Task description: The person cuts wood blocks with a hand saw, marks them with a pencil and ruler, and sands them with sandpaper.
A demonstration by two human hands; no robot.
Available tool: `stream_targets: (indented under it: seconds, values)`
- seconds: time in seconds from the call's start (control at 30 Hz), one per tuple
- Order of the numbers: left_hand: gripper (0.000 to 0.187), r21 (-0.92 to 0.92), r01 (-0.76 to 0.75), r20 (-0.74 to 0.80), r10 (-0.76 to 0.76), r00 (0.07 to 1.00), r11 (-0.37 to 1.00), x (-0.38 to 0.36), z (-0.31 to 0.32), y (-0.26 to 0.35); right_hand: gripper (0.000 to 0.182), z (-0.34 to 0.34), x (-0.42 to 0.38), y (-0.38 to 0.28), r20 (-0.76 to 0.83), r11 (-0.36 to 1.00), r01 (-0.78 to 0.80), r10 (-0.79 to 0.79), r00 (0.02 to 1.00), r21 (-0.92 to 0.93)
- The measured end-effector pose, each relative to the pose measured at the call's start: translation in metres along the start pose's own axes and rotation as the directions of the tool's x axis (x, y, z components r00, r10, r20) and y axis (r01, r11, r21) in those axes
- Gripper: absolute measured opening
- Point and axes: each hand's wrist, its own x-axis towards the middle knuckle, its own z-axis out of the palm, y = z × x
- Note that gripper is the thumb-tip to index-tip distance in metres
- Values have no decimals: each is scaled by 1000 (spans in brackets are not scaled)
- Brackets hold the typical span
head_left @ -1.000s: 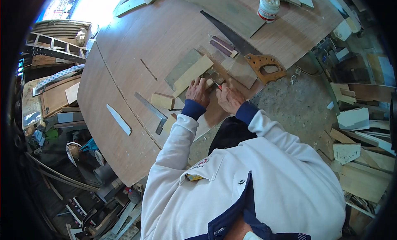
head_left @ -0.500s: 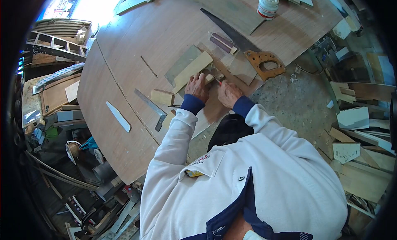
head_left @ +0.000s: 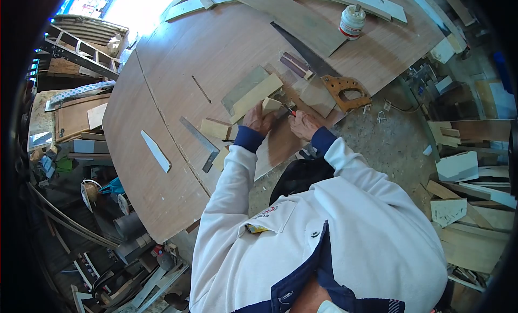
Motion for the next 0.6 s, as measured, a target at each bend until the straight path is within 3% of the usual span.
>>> stream_targets:
  seconds: [0.03,0.1,0.13,0.17,0.2,0.23,0.27,0.3,0.33,0.37,0.43,0.47,0.5,0.53,0.6]
  values:
    - [50,0,3,-4,-3,1000,1000,-6,-3,4,40,1,1,-2,25,973,-174,172,985,150]
    - [46,-283,14,-118,-50,992,959,-17,-12,17,39,-10,-5,-4,-16,971,-140,146,989,192]
    - [46,-285,18,-123,-55,991,958,-20,-15,26,38,-20,-10,-7,-62,967,-110,128,990,231]
    - [41,-495,45,-167,-147,975,868,-24,-17,37,38,-26,-13,-10,-56,969,-107,123,991,224]
    - [36,-681,51,-191,-245,951,730,-27,-15,42,36,-32,-17,-13,21,872,-204,218,976,444]
    - [36,-685,50,-197,-251,948,727,-27,-10,41,35,-38,-20,-17,116,718,-297,291,950,630]
    - [33,-704,-49,-273,-206,940,708,-26,-4,38,35,-43,-23,-22,119,723,-296,286,951,624]
    - [31,-714,-148,-348,-164,923,684,-25,-1,34,33,-48,-28,-28,139,630,-284,270,953,723]
    - [31,-716,-150,-354,-169,920,682,-26,1,31,31,-52,-32,-33,157,524,-271,252,955,807]
    - [33,-707,-134,-337,-164,927,694,-28,4,27,31,-56,-36,-40,161,530,-273,249,955,803]
    - [35,-700,-119,-320,-161,934,704,-28,7,26,22,-60,-44,-53,122,416,-194,193,974,888]
    - [32,-785,-136,-342,-240,909,604,-27,12,27,22,-57,-46,-53,124,421,-197,193,973,885]
    - [29,-854,-160,-350,-319,881,495,-25,16,28,24,-54,-48,-53,131,308,-168,137,982,936]
    - [29,-856,-160,-349,-322,880,492,-23,21,26,27,-52,-50,-53,130,188,-143,80,988,972]
    - [25,-935,-193,-326,-505,799,298,-19,27,28,30,-53,-52,-55,63,257,-70,35,997,964]
